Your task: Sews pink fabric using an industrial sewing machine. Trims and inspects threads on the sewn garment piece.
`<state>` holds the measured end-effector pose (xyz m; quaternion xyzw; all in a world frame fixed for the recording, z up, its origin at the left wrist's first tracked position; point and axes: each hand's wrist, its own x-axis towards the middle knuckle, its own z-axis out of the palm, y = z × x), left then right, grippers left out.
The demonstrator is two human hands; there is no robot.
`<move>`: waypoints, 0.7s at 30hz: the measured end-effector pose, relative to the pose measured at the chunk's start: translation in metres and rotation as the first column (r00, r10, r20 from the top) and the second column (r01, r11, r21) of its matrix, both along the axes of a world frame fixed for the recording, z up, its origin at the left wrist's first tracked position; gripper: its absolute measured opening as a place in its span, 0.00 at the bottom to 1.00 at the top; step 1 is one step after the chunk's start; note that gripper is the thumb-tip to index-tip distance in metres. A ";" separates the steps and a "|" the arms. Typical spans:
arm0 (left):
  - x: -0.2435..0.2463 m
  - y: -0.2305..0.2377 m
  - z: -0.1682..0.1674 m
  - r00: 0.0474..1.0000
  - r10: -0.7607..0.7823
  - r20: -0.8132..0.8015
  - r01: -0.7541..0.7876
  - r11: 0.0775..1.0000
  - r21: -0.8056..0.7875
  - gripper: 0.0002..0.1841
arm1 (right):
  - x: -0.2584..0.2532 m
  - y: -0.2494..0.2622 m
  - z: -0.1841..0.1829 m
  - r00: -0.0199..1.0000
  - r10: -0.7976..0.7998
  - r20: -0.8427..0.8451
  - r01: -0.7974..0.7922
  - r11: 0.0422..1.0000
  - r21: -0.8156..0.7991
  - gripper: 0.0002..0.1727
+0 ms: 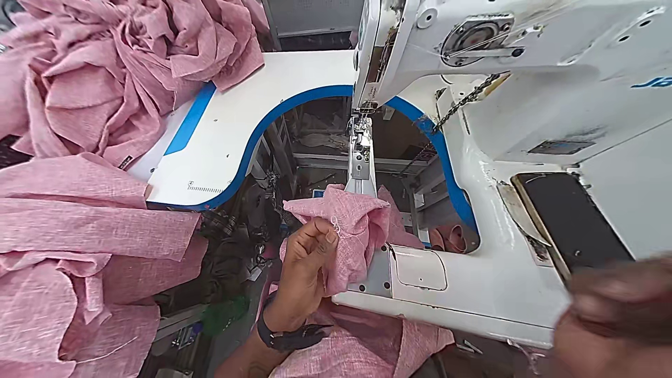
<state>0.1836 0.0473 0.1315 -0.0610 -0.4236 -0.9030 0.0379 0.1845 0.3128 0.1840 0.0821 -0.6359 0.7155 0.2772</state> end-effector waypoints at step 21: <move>-0.004 -0.023 0.031 0.925 -0.203 -0.321 -0.029 0.806 -0.591 0.12 | -0.041 -0.077 -0.022 0.997 0.032 -0.064 0.014 0.795 0.606 0.12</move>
